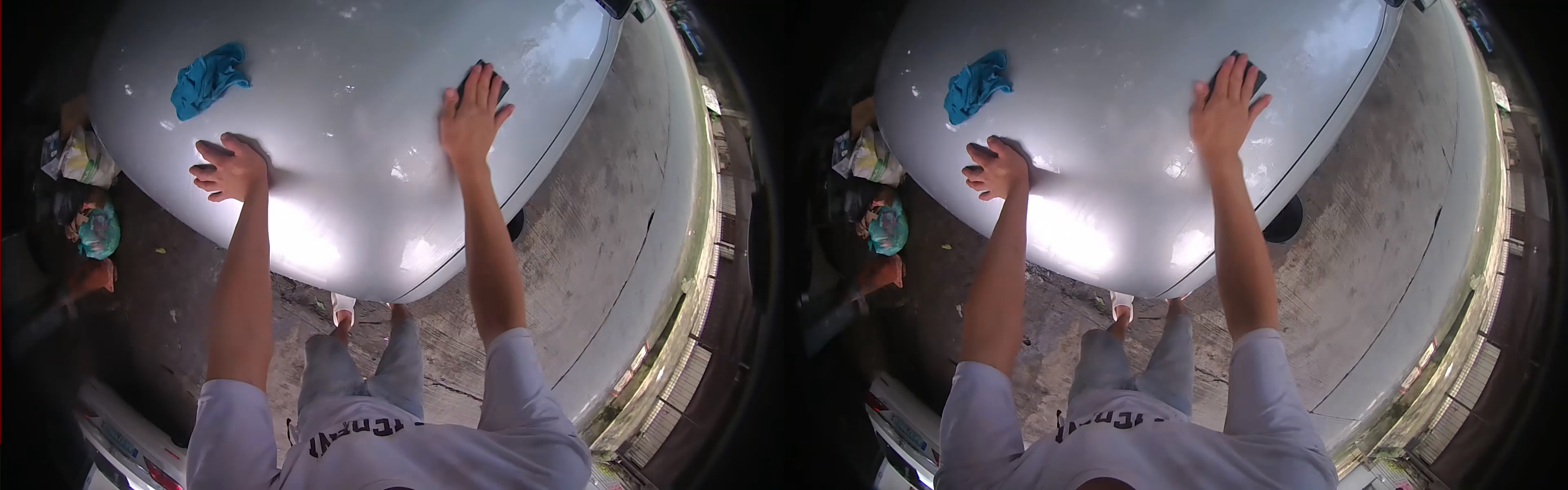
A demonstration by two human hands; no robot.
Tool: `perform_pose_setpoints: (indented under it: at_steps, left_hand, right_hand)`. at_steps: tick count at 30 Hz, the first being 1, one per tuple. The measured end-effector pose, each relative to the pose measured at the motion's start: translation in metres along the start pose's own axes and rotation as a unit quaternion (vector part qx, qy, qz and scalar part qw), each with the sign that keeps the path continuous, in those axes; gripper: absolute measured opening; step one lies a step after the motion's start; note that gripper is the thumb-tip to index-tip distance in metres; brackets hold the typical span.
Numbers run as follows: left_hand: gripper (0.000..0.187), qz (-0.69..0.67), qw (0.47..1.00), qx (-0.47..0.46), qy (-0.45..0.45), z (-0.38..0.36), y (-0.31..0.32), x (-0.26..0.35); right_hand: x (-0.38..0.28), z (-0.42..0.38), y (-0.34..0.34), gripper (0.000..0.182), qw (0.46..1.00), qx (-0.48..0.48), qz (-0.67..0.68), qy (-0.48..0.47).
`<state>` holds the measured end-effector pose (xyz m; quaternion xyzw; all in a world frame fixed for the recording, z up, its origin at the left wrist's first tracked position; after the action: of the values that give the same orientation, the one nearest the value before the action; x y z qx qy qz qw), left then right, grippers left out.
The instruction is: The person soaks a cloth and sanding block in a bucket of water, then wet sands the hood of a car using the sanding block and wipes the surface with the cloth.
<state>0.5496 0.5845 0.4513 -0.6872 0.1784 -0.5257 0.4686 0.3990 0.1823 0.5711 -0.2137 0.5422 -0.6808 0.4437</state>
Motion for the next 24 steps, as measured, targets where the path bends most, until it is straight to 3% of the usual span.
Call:
perform_pose_setpoints:
  at_steps: [4,6,8,9,11,13,16,17,19,20,21,22,23,24]
  left_hand:
    - [0.069,-0.015,1.000,0.000,-0.011,0.003,0.000,0.007]
    - [0.066,-0.023,1.000,0.002,-0.014,0.002,0.000,0.006]
    - [0.066,-0.019,1.000,-0.002,-0.013,0.003,-0.002,0.007]
    - [0.066,-0.017,1.000,-0.002,-0.012,0.005,0.001,0.004]
    - [0.066,-0.007,1.000,0.005,-0.016,0.008,0.004,-0.001]
    - [0.065,-0.001,1.000,0.017,-0.016,0.011,0.007,-0.005]
    - [0.066,0.011,0.999,0.032,-0.009,0.014,0.004,-0.007]
    - [0.059,0.011,0.998,0.053,0.021,0.011,0.005,-0.009]
    - [0.056,0.054,0.974,0.123,0.182,-0.039,-0.014,0.030]
    - [0.057,0.031,0.940,0.092,0.328,-0.094,-0.017,0.068]
    - [0.055,-0.063,0.894,-0.016,0.444,-0.168,-0.019,0.116]
    - [0.052,-0.015,0.843,-0.140,0.519,-0.227,0.007,0.146]
    - [0.049,0.041,0.756,-0.216,0.617,-0.289,0.015,0.191]
    - [0.049,0.051,0.691,-0.242,0.680,-0.324,0.027,0.230]
  right_hand:
    - [-0.110,-0.249,0.054,0.078,0.973,-0.227,0.028,-0.028]
    - [-0.109,-0.300,0.046,0.077,0.972,-0.231,0.023,-0.034]
    - [-0.078,-0.304,0.039,0.077,0.955,-0.281,0.015,-0.096]
    - [-0.037,-0.265,0.032,0.073,0.961,-0.267,0.030,-0.065]
    - [0.052,-0.145,-0.008,0.067,0.995,-0.098,0.018,0.011]
    - [0.123,-0.039,-0.030,0.064,0.996,-0.041,-0.048,0.056]
    - [0.116,-0.044,-0.028,0.064,0.997,-0.014,-0.007,0.071]
    - [0.088,-0.090,-0.025,0.066,0.997,-0.037,0.044,0.053]
    - [0.034,-0.206,0.008,0.079,0.981,-0.166,0.092,0.045]
    - [0.008,-0.256,0.020,0.082,0.972,-0.220,0.085,0.019]
    - [-0.008,-0.285,0.022,0.082,0.967,-0.238,0.089,-0.026]
    - [0.003,-0.271,0.016,0.082,0.968,-0.232,0.095,-0.029]
    - [0.014,-0.254,0.008,0.082,0.965,-0.234,0.094,-0.071]
    - [0.031,-0.229,-0.001,0.081,0.961,-0.236,0.087,-0.111]
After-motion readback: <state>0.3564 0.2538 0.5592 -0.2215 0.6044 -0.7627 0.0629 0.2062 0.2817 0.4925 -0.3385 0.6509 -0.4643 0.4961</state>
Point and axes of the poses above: each hand's wrist, its own z-axis towards the middle knuckle, its own y-axis out of the palm, x = y × z, the point moved 9 cm from there along z, towards the middle knuckle, and after that the axes turned 11 degrees about -x, right-handed, at the moved point
